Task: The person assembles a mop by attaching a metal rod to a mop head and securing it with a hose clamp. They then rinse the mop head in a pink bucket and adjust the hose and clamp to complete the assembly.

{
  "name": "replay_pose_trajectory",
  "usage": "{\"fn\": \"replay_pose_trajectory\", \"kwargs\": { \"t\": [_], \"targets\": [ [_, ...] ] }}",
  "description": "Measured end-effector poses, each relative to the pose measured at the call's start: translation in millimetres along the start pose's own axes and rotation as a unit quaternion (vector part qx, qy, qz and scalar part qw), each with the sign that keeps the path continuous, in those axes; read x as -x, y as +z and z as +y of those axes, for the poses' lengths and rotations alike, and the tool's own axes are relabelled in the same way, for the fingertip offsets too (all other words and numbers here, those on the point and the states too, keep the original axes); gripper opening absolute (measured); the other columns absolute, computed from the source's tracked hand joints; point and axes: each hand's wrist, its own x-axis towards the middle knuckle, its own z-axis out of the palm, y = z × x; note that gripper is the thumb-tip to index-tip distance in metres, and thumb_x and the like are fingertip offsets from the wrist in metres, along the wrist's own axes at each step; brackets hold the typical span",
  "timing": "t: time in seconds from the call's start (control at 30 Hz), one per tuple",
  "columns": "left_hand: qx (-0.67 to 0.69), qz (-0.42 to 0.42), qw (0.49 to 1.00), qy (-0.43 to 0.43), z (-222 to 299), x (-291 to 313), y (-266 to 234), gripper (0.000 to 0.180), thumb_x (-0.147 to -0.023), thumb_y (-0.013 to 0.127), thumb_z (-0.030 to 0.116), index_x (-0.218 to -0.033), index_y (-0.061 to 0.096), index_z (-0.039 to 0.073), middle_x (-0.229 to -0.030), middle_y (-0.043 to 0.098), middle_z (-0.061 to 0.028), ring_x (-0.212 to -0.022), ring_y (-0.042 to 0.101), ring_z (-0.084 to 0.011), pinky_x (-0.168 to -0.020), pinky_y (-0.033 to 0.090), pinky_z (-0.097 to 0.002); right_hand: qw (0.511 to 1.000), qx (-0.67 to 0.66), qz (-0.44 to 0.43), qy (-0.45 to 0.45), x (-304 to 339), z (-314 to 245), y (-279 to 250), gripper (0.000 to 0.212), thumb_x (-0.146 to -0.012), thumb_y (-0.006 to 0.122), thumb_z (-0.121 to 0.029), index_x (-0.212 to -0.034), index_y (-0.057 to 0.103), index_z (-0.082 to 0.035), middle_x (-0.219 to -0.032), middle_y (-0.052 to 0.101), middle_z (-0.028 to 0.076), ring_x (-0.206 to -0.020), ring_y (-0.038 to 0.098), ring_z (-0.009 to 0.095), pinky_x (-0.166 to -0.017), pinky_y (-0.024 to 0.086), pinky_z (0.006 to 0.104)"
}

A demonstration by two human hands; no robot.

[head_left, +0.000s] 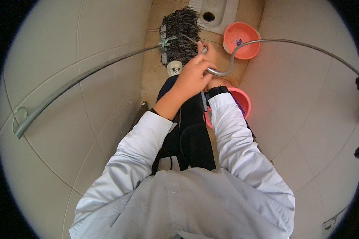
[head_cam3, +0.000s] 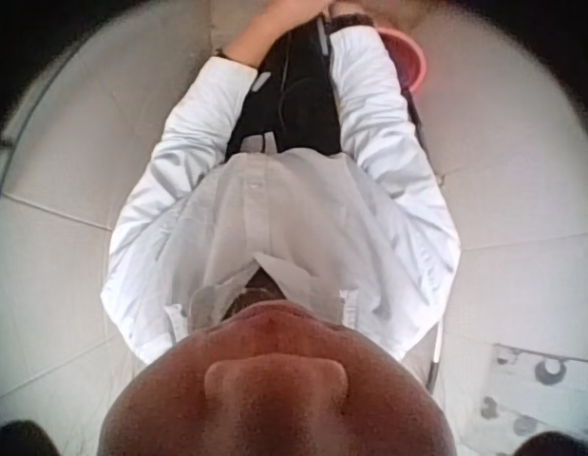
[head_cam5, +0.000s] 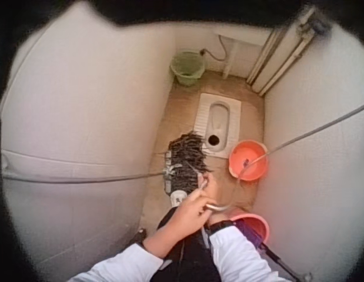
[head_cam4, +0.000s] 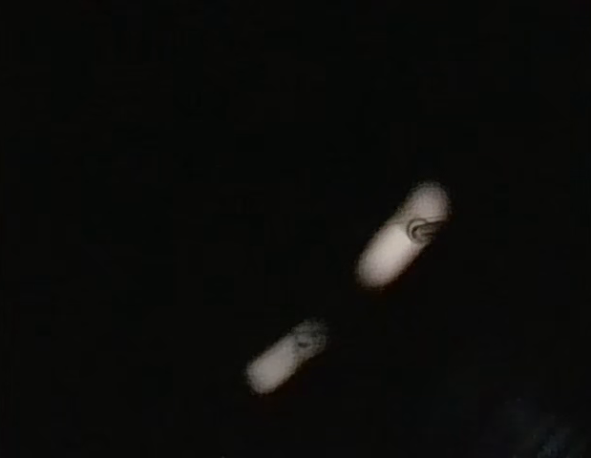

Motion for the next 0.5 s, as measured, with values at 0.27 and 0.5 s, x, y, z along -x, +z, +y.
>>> {"fn": "replay_pose_trajectory", "kwargs": {
  "t": [0.27, 0.5],
  "targets": [
    [-0.026, 0.032, 0.999, -0.012, 48.1, 22.5, 76.3, 0.016, -0.074, 0.062, 0.002, -0.090, 0.060, 0.002, -0.094, 0.055, -0.0092, -0.088, 0.057, -0.0220, -0.076, 0.046, -0.0301, 0.985, -0.150, 0.012, 0.080, 50.4, 47.1, -74.5, 0.027, -0.088, 0.054, -0.021, -0.078, 0.055, 0.004, -0.079, 0.057, 0.019, -0.073, 0.055, 0.034, -0.066, 0.043, 0.0409],
    [-0.079, 0.019, 0.997, -0.016, 70.3, -3.4, 77.2, 0.017, -0.078, 0.064, 0.007, -0.094, 0.059, 0.001, -0.091, 0.055, -0.0082, -0.080, 0.057, -0.0170, -0.066, 0.046, -0.0250, 0.916, -0.366, 0.014, 0.167, 39.2, 36.9, -79.9, 0.018, -0.084, 0.057, -0.013, -0.086, 0.056, 0.005, -0.093, 0.057, 0.020, -0.086, 0.056, 0.034, -0.074, 0.045, 0.0383]
  ]
}}
